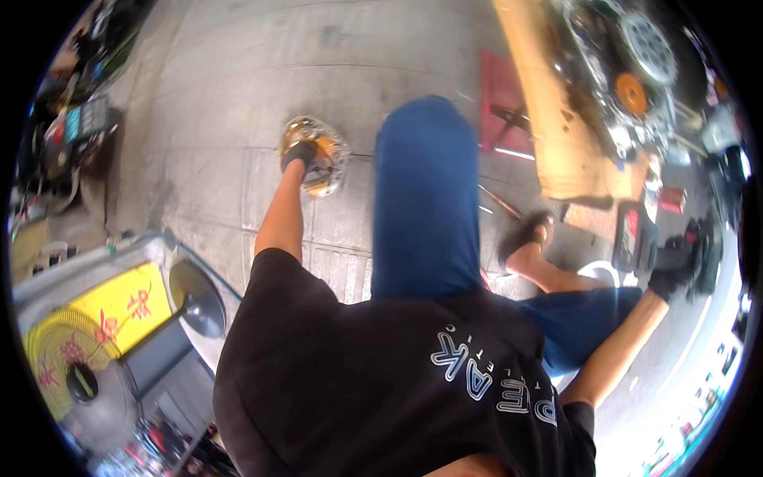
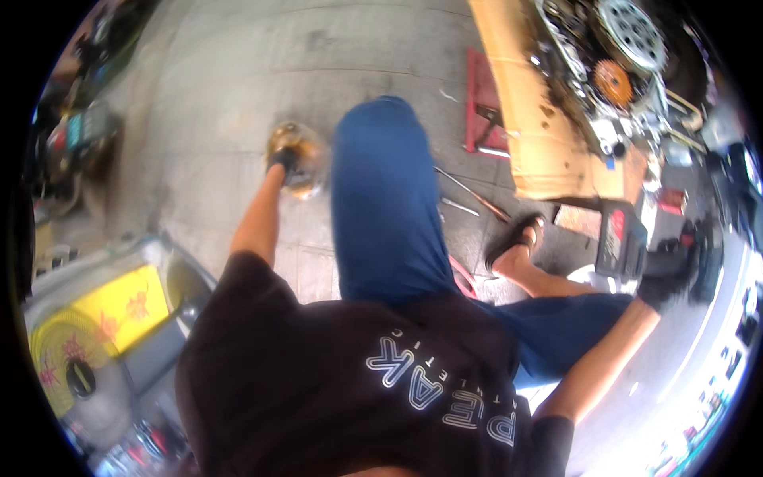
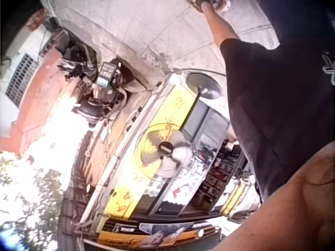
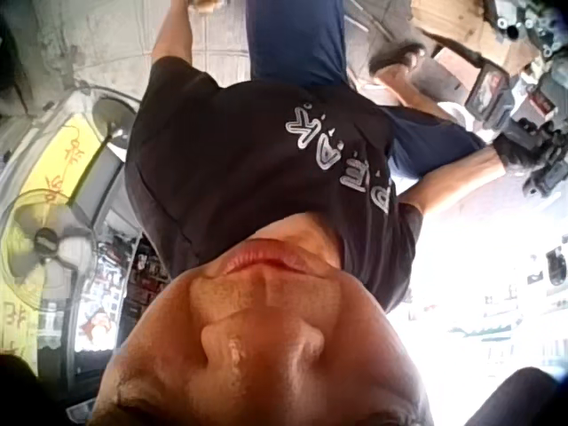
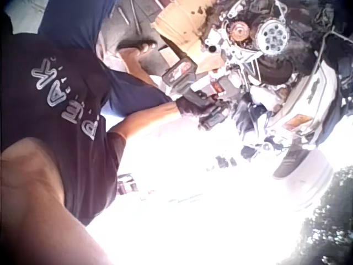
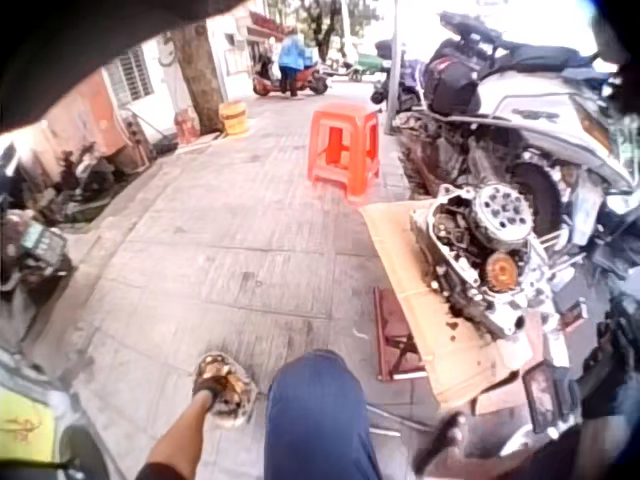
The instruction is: The person uses a screwdriver to pry off a metal cover from an engine component and then uses a power drill to unscrew bolts from the internal clutch assembly.
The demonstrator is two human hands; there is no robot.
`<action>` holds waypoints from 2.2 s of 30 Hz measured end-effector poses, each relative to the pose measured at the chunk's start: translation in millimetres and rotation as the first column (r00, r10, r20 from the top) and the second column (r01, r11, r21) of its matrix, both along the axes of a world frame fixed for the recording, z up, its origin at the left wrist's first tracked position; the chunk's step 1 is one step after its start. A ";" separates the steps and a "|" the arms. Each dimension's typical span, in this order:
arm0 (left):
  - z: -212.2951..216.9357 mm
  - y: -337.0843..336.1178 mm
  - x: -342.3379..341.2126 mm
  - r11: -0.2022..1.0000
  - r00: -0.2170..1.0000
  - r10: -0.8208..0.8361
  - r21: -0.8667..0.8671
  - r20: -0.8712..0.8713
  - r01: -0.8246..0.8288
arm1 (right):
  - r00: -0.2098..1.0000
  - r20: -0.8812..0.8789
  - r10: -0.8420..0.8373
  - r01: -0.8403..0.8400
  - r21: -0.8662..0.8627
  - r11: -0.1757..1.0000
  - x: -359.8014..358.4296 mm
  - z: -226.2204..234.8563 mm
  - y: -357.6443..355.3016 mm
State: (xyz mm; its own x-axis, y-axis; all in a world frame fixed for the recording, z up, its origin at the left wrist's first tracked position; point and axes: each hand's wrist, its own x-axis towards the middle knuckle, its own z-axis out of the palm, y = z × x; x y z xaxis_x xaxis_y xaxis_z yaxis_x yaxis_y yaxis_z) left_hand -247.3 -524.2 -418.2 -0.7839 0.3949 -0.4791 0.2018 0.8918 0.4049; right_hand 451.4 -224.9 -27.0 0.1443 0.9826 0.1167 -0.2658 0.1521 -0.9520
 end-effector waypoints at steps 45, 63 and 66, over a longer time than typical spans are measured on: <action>256.4 210.5 313.8 -0.351 -0.303 -0.837 -0.021 0.455 0.936 | 0.919 0.384 0.092 -0.019 -0.190 0.982 -15.9 -28.7 -67.5; 417.6 232.1 403.5 0.576 -0.065 -0.787 0.693 0.613 -0.432 | 0.676 0.735 0.057 -0.212 0.120 0.970 -62.0 -6.8 -120.3; 425.1 238.6 409.7 0.570 -0.074 -0.799 0.714 0.596 -0.406 | 0.692 0.718 0.067 -0.179 0.080 0.981 -67.4 11.8 -119.4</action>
